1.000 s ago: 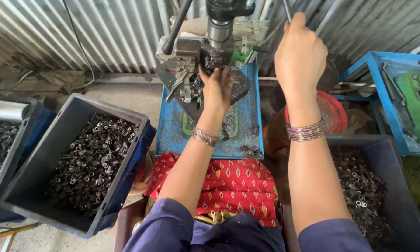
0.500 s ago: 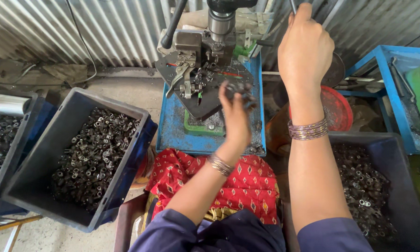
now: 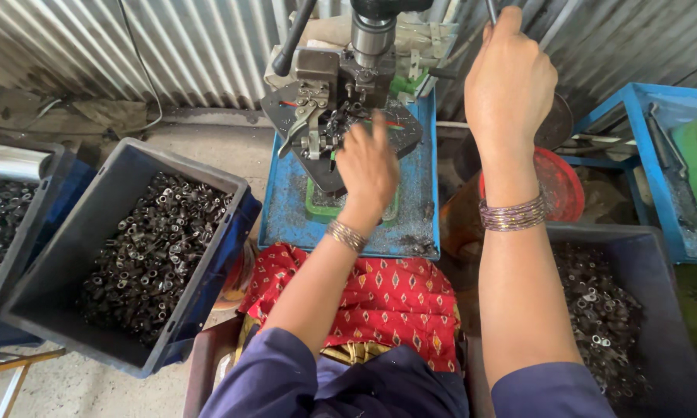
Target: The person operates a drill press to machine small metal parts. They repeatedly place parts under the drill, lower the lever to drill, then remove the finished parts and place them into a bin. The person also periodically reloads the drill press with multiple parts from a bin.
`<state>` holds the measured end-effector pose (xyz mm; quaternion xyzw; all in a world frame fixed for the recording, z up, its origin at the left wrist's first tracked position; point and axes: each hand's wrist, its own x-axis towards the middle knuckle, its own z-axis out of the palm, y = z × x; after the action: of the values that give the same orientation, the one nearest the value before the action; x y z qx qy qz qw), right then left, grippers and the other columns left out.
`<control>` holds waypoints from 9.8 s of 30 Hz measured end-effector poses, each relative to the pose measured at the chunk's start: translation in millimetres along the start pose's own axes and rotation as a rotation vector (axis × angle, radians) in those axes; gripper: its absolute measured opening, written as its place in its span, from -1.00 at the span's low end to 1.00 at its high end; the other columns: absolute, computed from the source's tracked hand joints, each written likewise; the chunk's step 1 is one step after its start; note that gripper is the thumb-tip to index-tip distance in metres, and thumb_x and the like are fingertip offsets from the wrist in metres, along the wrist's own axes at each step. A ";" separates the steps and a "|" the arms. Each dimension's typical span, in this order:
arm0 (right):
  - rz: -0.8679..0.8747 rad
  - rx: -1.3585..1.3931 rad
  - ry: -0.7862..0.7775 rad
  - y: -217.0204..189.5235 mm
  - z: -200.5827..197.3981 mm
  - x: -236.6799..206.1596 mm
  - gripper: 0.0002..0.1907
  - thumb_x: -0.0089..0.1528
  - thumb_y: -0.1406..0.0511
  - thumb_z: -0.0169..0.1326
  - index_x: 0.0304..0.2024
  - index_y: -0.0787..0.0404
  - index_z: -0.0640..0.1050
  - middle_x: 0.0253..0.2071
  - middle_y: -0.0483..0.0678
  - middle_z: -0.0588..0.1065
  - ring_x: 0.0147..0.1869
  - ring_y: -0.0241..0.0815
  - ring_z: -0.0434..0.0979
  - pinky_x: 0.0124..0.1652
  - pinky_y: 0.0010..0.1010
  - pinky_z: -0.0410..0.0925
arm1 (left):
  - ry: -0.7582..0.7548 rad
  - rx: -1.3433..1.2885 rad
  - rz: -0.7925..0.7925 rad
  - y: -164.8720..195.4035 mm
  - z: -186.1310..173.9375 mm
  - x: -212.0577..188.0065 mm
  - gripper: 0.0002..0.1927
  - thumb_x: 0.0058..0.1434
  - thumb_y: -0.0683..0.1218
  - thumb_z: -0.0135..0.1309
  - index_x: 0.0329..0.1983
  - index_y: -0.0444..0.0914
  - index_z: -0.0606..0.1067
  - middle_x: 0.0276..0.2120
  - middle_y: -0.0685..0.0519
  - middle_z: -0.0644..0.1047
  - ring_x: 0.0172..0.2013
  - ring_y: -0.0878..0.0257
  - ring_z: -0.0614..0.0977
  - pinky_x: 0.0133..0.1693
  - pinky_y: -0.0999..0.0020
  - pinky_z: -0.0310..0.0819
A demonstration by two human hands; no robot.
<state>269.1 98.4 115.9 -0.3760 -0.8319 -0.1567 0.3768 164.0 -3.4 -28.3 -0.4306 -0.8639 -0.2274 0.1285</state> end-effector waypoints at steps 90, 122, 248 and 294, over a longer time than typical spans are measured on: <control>-0.028 -0.074 0.257 23.4 80.7 -12.2 -0.77 0.51 0.29 0.05 0.11 0.31 0.41 -0.32 0.05 0.56 -0.33 0.12 0.61 -0.41 -0.13 0.41 | 0.319 -0.388 0.250 -122.9 -20.0 112.9 -0.63 0.42 0.16 0.04 -0.04 -0.22 0.58 -0.26 -0.05 0.62 -0.16 -0.12 0.59 -0.18 -0.07 0.50; -0.010 -0.118 0.314 26.3 98.2 -10.2 -0.78 0.51 0.28 -0.01 0.15 0.26 0.40 -0.26 0.01 0.59 -0.30 0.07 0.62 -0.40 -0.16 0.41 | 0.345 -0.387 0.238 -120.4 -21.1 110.4 -0.66 0.43 0.16 0.03 -0.03 -0.17 0.58 -0.24 0.01 0.63 -0.17 -0.09 0.60 -0.19 -0.04 0.51; -0.005 -0.059 0.016 3.7 2.4 -2.2 -0.81 0.48 0.28 0.03 -0.08 0.31 0.42 -0.45 0.17 0.56 -0.37 0.27 0.60 -0.38 0.03 0.43 | 0.191 -0.224 -0.057 -57.4 27.5 -29.6 -0.66 0.21 -0.06 0.12 0.05 -0.22 0.56 -0.06 -0.07 0.59 0.09 -0.09 0.48 0.08 -0.04 0.21; 0.004 -0.061 -0.002 -0.8 -3.9 -3.0 -0.81 0.50 0.27 0.03 -0.10 0.30 0.43 -0.47 0.15 0.54 -0.39 0.24 0.60 -0.40 -0.03 0.43 | 0.319 -0.067 0.083 -126.1 -33.5 96.4 -0.50 0.46 0.19 -0.02 0.23 -0.27 0.47 0.28 -0.23 0.36 0.34 -0.33 0.22 0.13 -0.28 0.28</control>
<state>271.8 94.3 116.4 -0.3891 -0.8263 -0.1809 0.3648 6.3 -20.5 5.4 -0.4282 -0.8060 -0.3163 0.2588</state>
